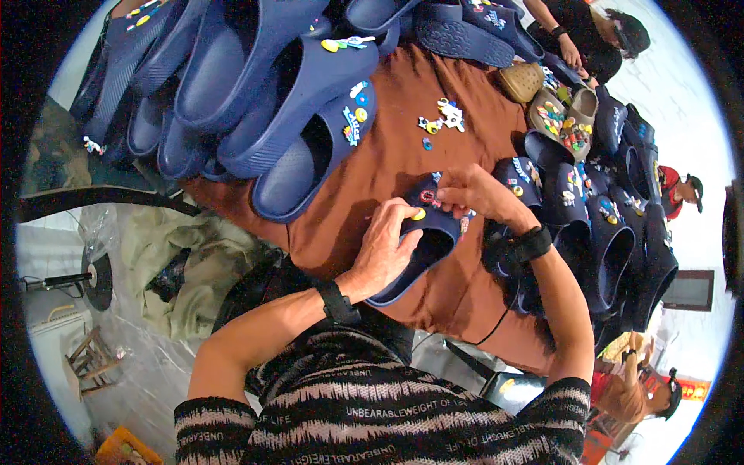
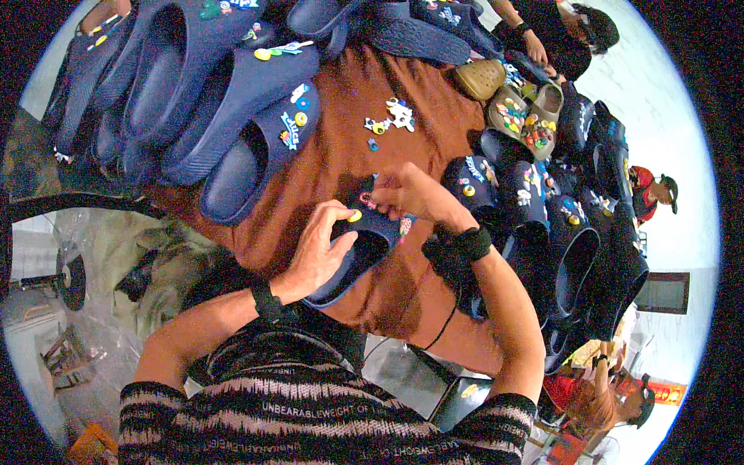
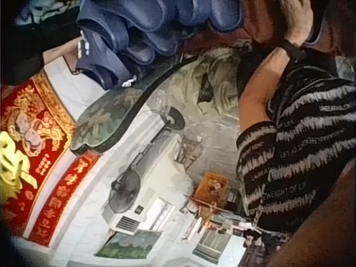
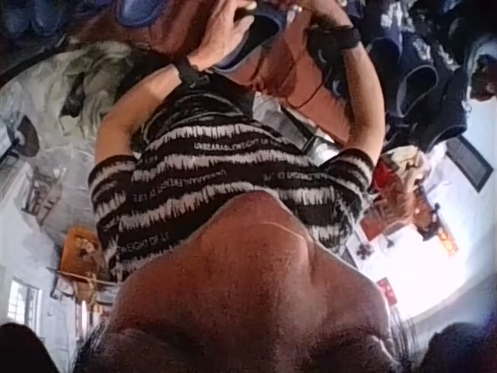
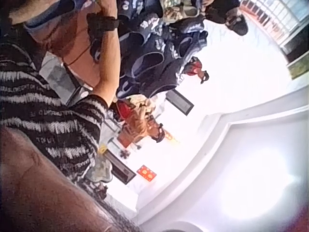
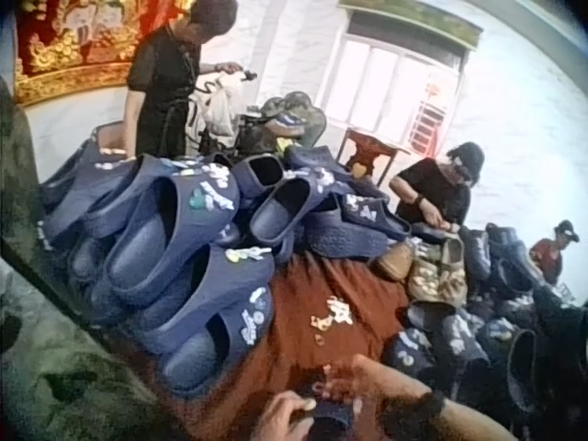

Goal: Attaching decorative charms to the holes of navy blue foam clogs.

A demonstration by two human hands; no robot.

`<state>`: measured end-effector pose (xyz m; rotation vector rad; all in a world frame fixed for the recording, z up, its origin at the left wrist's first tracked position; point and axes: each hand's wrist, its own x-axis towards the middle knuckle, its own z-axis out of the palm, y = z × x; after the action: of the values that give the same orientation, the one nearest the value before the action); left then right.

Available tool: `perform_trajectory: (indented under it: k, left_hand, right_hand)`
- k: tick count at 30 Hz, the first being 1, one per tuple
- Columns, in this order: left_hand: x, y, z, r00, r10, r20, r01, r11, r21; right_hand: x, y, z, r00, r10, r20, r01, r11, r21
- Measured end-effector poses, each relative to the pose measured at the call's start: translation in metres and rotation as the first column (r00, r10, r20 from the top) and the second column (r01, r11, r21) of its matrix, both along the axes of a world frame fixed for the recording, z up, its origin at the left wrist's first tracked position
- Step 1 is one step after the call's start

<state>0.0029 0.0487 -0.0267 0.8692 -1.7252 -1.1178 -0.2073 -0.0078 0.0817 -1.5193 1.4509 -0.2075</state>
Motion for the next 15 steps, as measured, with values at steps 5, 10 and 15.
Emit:
perform_trajectory:
  k: [5,10,15]
  left_hand:
    - [-0.001,0.0,0.001,1.0,0.004,-0.003,-0.004,1.0,-0.031]
    - [-0.002,-0.001,0.001,1.0,0.009,0.011,-0.008,0.999,-0.034]
    - [0.0,-0.001,-0.001,1.0,-0.005,-0.006,0.004,0.999,-0.052]
  right_hand:
    - [0.005,0.005,-0.009,0.999,-0.054,-0.005,0.054,0.998,0.024]
    - [0.009,-0.008,-0.018,0.995,0.034,-0.099,-0.033,0.999,0.017]
    - [0.014,-0.015,-0.009,0.973,0.092,-0.211,-0.071,0.992,0.103]
